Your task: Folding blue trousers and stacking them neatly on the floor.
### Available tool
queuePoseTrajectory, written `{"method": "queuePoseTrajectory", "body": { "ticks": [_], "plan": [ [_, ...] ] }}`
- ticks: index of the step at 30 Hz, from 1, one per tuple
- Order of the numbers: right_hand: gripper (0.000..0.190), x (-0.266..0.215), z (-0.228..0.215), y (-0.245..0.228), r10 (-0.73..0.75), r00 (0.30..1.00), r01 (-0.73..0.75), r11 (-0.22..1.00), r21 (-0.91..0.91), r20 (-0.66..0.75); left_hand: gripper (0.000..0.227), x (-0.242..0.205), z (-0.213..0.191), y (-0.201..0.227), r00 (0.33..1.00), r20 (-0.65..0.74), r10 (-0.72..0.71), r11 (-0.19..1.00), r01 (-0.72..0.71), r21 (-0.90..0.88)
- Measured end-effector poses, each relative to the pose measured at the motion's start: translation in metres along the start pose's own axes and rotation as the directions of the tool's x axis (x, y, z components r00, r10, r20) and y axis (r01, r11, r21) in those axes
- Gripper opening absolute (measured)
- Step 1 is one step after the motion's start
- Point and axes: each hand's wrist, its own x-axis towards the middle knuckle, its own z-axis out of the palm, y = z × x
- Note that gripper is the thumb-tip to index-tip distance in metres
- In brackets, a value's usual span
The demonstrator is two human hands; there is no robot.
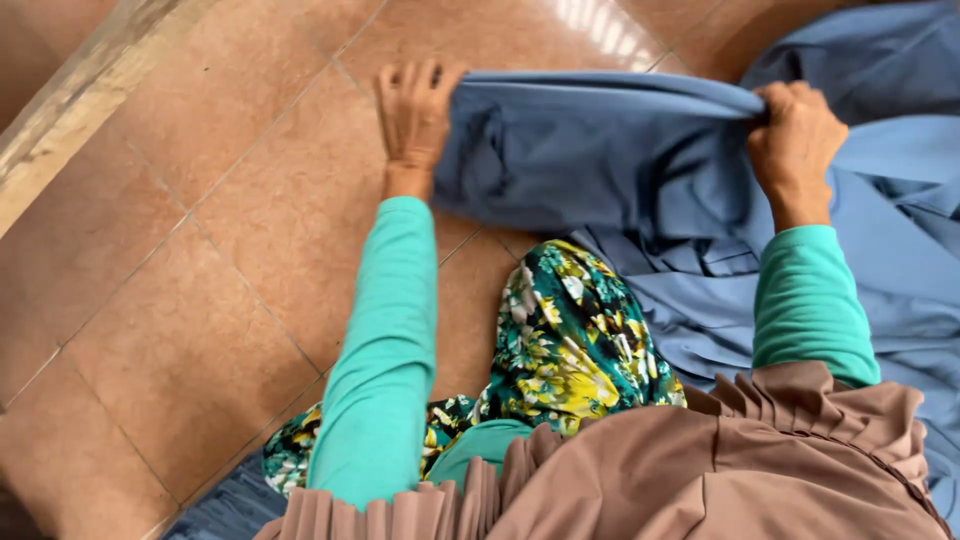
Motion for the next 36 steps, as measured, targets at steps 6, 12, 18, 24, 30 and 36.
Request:
{"method": "queuePoseTrajectory", "body": {
  "ticks": [6,12,18,24,30,36],
  "plan": [
    [0.041,-0.006,-0.01,-0.127,-0.238,0.844,0.312,0.947,0.078,-0.481,0.05,-0.128,-0.072,-0.062,0.973,-0.222,-0.055,0.972,0.103,0.212],
    [0.034,-0.065,0.079,-0.224,-0.348,0.897,0.331,0.938,0.106,0.275,0.011,-0.364,-0.026,-0.063,0.982,0.121,-0.147,0.971,0.12,0.206],
    [0.035,-0.057,0.152,-0.28,-0.295,0.848,0.249,0.955,0.16,0.441,0.012,-0.431,-0.053,-0.042,0.848,0.258,-0.464,0.868,0.376,0.325],
    [0.033,-0.084,0.149,-0.351,-0.439,0.807,0.445,0.892,0.081,0.396,0.01,-0.495,-0.071,-0.078,0.776,0.222,-0.59,0.787,0.492,0.373],
    [0.026,-0.138,0.104,-0.455,-0.662,0.73,0.645,0.749,0.153,0.171,0.01,-0.582,-0.103,-0.129,0.634,0.235,-0.737,0.654,0.582,0.482],
    [0.025,-0.196,0.086,-0.556,-0.835,0.508,0.671,0.539,0.51,0.212,0.018,-0.66,-0.159,-0.171,0.14,0.244,-0.96,0.277,0.61,0.742]
  ]
}}
